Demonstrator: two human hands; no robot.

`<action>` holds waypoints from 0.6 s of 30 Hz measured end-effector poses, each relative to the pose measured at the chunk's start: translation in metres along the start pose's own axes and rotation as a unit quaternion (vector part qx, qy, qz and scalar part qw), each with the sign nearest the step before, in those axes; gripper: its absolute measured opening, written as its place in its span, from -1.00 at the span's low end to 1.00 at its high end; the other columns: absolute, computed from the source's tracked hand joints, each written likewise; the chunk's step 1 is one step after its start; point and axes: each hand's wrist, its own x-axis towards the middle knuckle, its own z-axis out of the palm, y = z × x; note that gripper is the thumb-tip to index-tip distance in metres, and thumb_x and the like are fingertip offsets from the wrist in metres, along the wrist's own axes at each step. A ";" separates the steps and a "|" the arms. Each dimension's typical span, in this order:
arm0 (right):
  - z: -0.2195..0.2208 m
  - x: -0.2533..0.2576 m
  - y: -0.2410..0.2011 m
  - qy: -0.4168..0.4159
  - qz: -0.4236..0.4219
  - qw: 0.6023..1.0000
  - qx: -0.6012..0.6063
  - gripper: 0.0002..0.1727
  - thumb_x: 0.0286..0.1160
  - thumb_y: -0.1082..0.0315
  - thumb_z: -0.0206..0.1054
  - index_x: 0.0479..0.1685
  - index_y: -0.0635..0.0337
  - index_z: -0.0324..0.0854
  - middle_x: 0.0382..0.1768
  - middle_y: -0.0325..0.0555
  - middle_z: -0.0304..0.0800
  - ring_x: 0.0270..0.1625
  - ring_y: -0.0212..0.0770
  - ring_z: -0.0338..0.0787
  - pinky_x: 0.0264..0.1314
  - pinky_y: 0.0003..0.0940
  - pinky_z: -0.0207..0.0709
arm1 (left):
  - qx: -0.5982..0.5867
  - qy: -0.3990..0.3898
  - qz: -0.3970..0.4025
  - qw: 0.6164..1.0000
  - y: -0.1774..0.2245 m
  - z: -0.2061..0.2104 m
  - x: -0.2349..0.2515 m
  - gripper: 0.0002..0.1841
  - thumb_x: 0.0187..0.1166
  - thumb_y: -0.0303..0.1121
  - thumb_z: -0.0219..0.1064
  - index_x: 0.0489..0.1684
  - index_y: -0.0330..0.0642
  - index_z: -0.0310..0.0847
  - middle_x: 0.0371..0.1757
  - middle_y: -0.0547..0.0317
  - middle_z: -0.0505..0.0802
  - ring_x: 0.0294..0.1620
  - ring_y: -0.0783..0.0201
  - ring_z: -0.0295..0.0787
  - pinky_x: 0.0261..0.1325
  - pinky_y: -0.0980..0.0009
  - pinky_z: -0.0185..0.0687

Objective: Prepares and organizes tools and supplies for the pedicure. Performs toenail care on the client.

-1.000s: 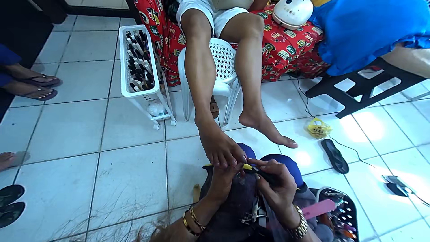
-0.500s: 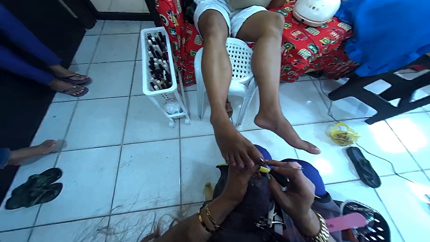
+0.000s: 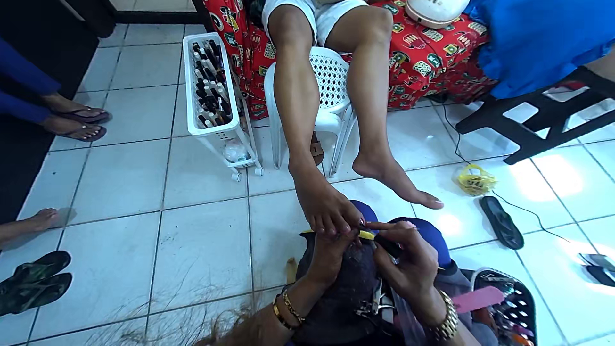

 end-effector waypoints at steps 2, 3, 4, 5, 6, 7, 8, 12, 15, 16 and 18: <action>0.002 0.000 0.001 0.000 -0.011 1.000 -0.018 -0.84 0.47 0.32 0.34 -0.09 0.14 0.52 -0.13 -0.11 0.86 0.00 -0.46 0.83 -0.01 -0.69 0.64 | -0.004 -0.001 0.005 1.000 0.000 0.000 0.000 -0.83 0.55 -0.65 0.28 -0.20 -0.18 0.75 -0.32 0.30 0.88 -0.27 0.50 0.81 -0.01 0.53 0.75; 0.003 -0.001 0.000 -0.001 -0.017 0.999 -0.030 -0.84 0.46 0.33 0.34 -0.10 0.14 0.53 -0.14 -0.09 0.85 0.00 -0.44 0.83 -0.01 -0.68 0.64 | -0.005 -0.001 0.008 1.000 0.000 0.000 0.000 -0.83 0.55 -0.65 0.29 -0.21 -0.17 0.75 -0.32 0.31 0.88 -0.26 0.51 0.81 0.00 0.53 0.75; 0.003 -0.001 0.000 -0.003 -0.023 0.999 -0.042 -0.85 0.46 0.33 0.34 -0.11 0.15 0.53 -0.15 -0.08 0.84 -0.01 -0.43 0.83 -0.01 -0.68 0.63 | -0.005 0.000 0.009 1.000 -0.001 0.000 0.000 -0.82 0.55 -0.65 0.28 -0.21 -0.16 0.75 -0.31 0.32 0.88 -0.26 0.51 0.81 0.01 0.54 0.75; 0.004 -0.001 0.000 -0.004 -0.029 0.998 -0.054 -0.85 0.46 0.34 0.34 -0.12 0.16 0.54 -0.16 -0.06 0.84 -0.02 -0.41 0.83 -0.02 -0.68 0.63 | -0.005 0.000 0.010 1.000 -0.001 0.000 0.000 -0.82 0.54 -0.65 0.28 -0.21 -0.16 0.75 -0.30 0.33 0.88 -0.25 0.51 0.81 0.02 0.54 0.75; 0.004 0.000 0.000 -0.006 -0.034 0.997 -0.063 -0.86 0.45 0.35 0.35 -0.14 0.16 0.55 -0.16 -0.04 0.84 -0.04 -0.41 0.83 -0.03 -0.68 0.63 | -0.005 0.002 0.008 1.000 -0.001 0.000 0.000 -0.82 0.54 -0.65 0.29 -0.21 -0.16 0.76 -0.30 0.33 0.88 -0.25 0.52 0.81 0.02 0.53 0.75; 0.003 -0.001 -0.001 -0.007 -0.037 0.997 -0.069 -0.87 0.44 0.35 0.35 -0.16 0.17 0.56 -0.15 -0.03 0.86 -0.05 -0.40 0.83 -0.03 -0.68 0.62 | -0.005 0.001 0.006 1.000 -0.002 0.000 0.000 -0.83 0.54 -0.64 0.29 -0.19 -0.17 0.76 -0.30 0.32 0.88 -0.25 0.51 0.81 0.01 0.53 0.75; 0.003 0.000 -0.002 -0.009 -0.036 0.997 -0.072 -0.88 0.44 0.35 0.34 -0.18 0.17 0.56 -0.15 -0.02 0.86 -0.06 -0.40 0.83 -0.05 -0.69 0.61 | -0.005 0.001 0.004 1.000 -0.002 -0.001 0.000 -0.84 0.55 -0.63 0.30 -0.18 -0.19 0.76 -0.30 0.30 0.88 -0.26 0.50 0.81 -0.01 0.53 0.76; 0.000 0.001 -0.004 -0.006 -0.022 0.999 -0.047 -0.86 0.48 0.32 0.33 -0.15 0.15 0.52 -0.17 -0.07 0.84 -0.03 -0.44 0.84 -0.02 -0.68 0.64 | 0.002 0.002 0.006 1.000 -0.001 0.000 0.000 -0.84 0.56 -0.63 0.30 -0.19 -0.19 0.77 -0.32 0.29 0.88 -0.29 0.49 0.81 -0.04 0.52 0.77; 0.003 0.001 -0.002 -0.003 -0.033 0.998 -0.060 -0.86 0.47 0.34 0.33 -0.12 0.16 0.54 -0.17 -0.05 0.84 -0.03 -0.41 0.83 -0.01 -0.68 0.63 | 0.004 0.008 0.009 1.000 -0.001 0.000 0.000 -0.84 0.54 -0.65 0.30 -0.21 -0.19 0.76 -0.31 0.30 0.89 -0.25 0.50 0.82 0.00 0.52 0.76; 0.004 0.001 -0.001 -0.005 -0.038 0.997 -0.068 -0.87 0.46 0.35 0.33 -0.14 0.17 0.55 -0.18 -0.04 0.84 -0.04 -0.40 0.83 -0.02 -0.68 0.62 | 0.004 0.009 0.008 1.000 -0.002 0.000 0.000 -0.84 0.54 -0.65 0.30 -0.22 -0.18 0.76 -0.32 0.31 0.89 -0.25 0.51 0.82 0.00 0.53 0.75; 0.004 0.001 -0.001 -0.009 -0.042 0.996 -0.079 -0.89 0.43 0.36 0.34 -0.17 0.17 0.56 -0.20 -0.04 0.83 -0.06 -0.40 0.82 -0.04 -0.70 0.60 | 0.002 0.007 0.006 1.000 -0.002 0.000 0.000 -0.83 0.53 -0.65 0.29 -0.22 -0.19 0.76 -0.31 0.30 0.89 -0.24 0.50 0.82 0.03 0.52 0.75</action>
